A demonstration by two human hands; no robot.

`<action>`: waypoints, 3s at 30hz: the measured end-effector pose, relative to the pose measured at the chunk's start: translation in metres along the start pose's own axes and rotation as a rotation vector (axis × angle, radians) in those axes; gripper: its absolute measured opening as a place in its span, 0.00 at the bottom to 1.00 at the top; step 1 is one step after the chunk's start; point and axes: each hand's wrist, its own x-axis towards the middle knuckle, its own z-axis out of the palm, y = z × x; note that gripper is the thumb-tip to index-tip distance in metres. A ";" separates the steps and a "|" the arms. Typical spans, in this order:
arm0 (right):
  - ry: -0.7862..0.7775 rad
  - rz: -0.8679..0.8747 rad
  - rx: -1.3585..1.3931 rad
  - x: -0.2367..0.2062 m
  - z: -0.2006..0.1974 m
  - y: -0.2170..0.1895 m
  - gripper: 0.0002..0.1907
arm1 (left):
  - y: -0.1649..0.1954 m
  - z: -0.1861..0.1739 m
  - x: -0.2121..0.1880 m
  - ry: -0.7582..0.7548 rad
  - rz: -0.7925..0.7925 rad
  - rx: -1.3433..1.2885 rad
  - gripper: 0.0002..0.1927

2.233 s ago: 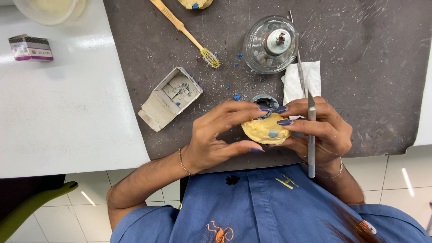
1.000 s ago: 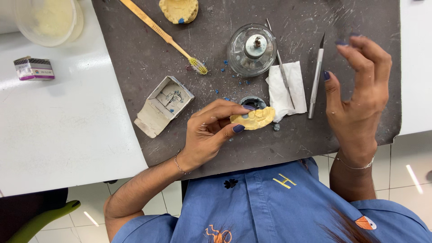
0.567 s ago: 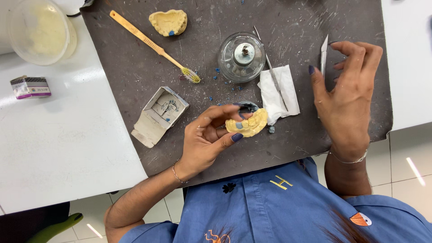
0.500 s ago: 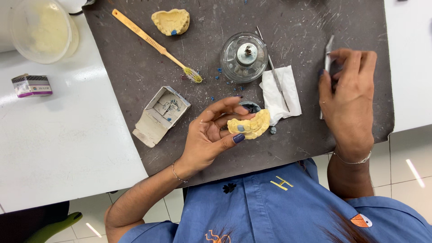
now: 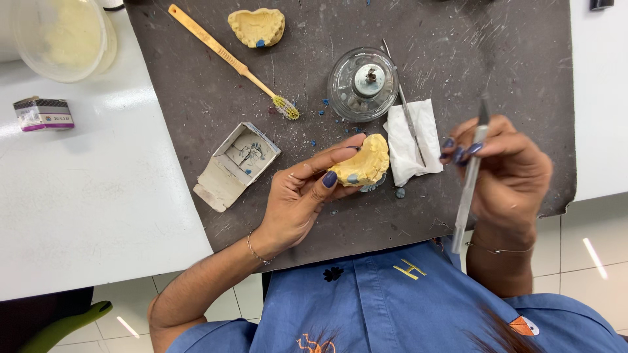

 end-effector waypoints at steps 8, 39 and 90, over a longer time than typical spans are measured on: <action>-0.139 -0.058 -0.162 -0.014 0.060 -0.001 0.09 | 0.008 0.005 -0.007 -0.079 0.180 0.207 0.34; -0.293 0.023 -0.190 0.006 0.056 0.006 0.07 | 0.018 -0.015 0.007 -0.074 0.851 1.164 0.35; -0.284 0.038 -0.198 0.006 0.055 0.018 0.08 | 0.009 -0.025 0.002 -0.088 0.856 1.226 0.31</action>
